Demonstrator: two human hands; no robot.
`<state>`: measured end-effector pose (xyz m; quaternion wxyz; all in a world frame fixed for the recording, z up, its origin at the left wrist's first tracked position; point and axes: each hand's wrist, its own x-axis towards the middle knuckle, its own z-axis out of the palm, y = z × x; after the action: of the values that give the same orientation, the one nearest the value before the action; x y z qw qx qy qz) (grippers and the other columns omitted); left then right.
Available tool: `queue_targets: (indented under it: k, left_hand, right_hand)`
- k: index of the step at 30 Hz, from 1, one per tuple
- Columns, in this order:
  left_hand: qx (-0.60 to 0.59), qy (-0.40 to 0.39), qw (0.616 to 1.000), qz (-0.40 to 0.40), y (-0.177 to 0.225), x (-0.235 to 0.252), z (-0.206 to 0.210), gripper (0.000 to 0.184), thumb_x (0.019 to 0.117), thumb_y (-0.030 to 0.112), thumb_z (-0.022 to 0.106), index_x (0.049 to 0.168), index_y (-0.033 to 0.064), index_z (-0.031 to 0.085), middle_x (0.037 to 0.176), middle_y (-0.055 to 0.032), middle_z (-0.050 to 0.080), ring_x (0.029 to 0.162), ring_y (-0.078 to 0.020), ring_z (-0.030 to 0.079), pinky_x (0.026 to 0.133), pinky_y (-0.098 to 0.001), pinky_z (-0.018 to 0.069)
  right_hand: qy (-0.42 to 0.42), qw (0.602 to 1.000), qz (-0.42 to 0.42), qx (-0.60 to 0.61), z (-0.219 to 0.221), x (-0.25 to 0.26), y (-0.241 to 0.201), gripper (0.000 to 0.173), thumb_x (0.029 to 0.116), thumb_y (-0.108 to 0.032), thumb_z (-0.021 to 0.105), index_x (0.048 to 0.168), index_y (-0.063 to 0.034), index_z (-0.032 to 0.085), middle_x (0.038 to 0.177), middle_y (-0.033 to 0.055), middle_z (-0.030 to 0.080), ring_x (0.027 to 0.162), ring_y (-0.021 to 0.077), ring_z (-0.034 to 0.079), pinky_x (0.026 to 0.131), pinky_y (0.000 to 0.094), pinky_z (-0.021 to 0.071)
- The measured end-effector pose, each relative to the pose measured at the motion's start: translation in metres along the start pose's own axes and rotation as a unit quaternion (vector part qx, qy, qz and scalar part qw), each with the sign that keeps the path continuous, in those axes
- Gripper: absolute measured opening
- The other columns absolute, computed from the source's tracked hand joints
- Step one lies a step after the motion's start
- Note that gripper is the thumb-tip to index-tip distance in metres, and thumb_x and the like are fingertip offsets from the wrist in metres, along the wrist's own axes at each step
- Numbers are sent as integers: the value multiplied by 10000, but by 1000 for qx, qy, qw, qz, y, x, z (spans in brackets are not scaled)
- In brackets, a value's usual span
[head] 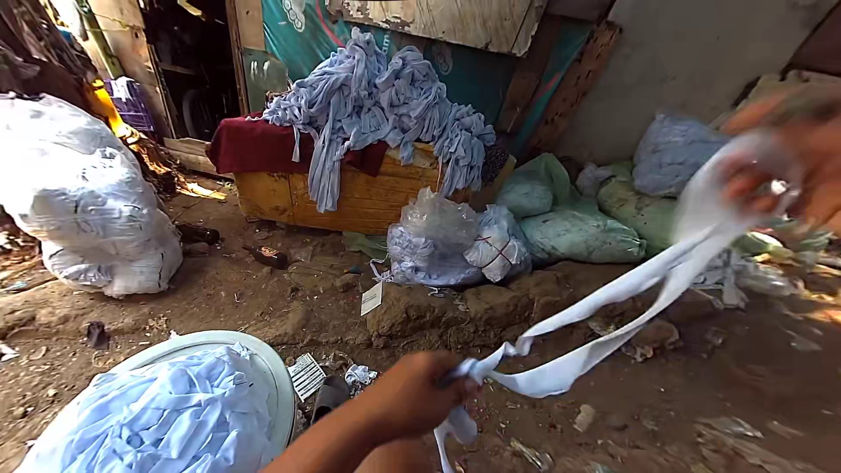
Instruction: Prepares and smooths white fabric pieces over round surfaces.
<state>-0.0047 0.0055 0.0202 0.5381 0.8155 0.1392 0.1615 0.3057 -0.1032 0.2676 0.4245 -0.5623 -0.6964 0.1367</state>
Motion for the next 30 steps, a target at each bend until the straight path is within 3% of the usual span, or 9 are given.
queue_targets:
  k: [3, 5, 6, 9, 12, 15, 20, 23, 30]
  left_hand:
    - [116, 30, 993, 19, 56, -13, -35, 232, 1054, 171, 557, 1167, 2, 671, 946, -113, 666, 826, -159, 616, 780, -352, 518]
    - [171, 63, 981, 62, 83, -23, -51, 203, 1037, 138, 585, 1158, 12, 687, 930, -103, 688, 802, -161, 639, 745, -355, 535]
    - [187, 84, 975, 83, 92, -27, -58, 189, 1034, 137, 588, 1134, 12, 690, 906, -88, 682, 776, -143, 629, 715, -335, 530]
    - [224, 148, 955, 127, 103, -45, -86, 164, 1033, 159, 589, 1067, 40, 698, 893, -32, 674, 792, -63, 623, 726, -261, 524]
    - [217, 257, 935, 110, 98, -80, -117, 140, 1022, 136, 598, 1082, 53, 693, 932, 7, 688, 833, 3, 636, 766, -199, 541]
    - [141, 384, 912, 19, 83, -127, -142, 119, 1022, 146, 596, 1094, 85, 669, 909, 43, 678, 818, 10, 642, 759, -196, 548]
    - [-35, 481, 865, -137, 24, -201, -155, 170, 1049, 172, 551, 1144, 75, 653, 988, -37, 689, 881, -133, 676, 786, -319, 574]
    - [-125, 522, 828, -160, -7, -235, -155, 189, 1048, 164, 556, 1171, 55, 650, 1014, -67, 703, 909, -175, 702, 793, -332, 599]
    - [-209, 578, 768, -182, -25, -272, -150, 141, 1048, 84, 523, 1095, 38, 648, 915, -90, 711, 782, -161, 713, 698, -291, 609]
  right_hand:
    - [-132, 973, 76, -173, 103, -19, 2, 482, 847, -72, 758, 1319, -79, 661, 1019, 59, 737, 866, 143, 708, 724, 323, 601]
    - [-220, 973, 49, -49, 166, -19, 16, 732, 730, -250, 859, 1397, -126, 584, 1152, 2, 703, 1016, 104, 690, 798, 284, 606]
    - [-258, 964, 35, 45, 198, -17, 25, 634, 713, -288, 891, 1285, -178, 639, 1098, -61, 721, 986, 42, 695, 792, 236, 609]
    - [-373, 914, 38, 156, 273, 2, 38, 245, 875, -170, 766, 1103, -110, 700, 1019, -92, 714, 951, -39, 655, 826, 166, 551]
    - [-409, 902, 120, 60, 309, 23, 15, 89, 977, -93, 649, 1021, -19, 671, 884, -28, 653, 802, -7, 599, 731, 191, 509]
    - [-405, 899, 163, 29, 333, 44, -13, 75, 999, -83, 632, 966, -19, 653, 768, -21, 624, 676, 13, 591, 642, 196, 508]
    - [-355, 899, 153, 205, 377, 65, -64, 61, 1002, -4, 575, 1032, 9, 627, 765, 36, 677, 634, 65, 651, 591, 205, 553]
    - [-349, 883, 151, 275, 408, 73, -94, 149, 1000, -23, 597, 1145, 5, 608, 852, 57, 692, 722, 99, 690, 671, 251, 600]
    - [-346, 869, 104, 339, 467, 55, -107, 156, 995, -58, 621, 1148, -31, 622, 855, 45, 684, 694, 84, 677, 635, 236, 590]
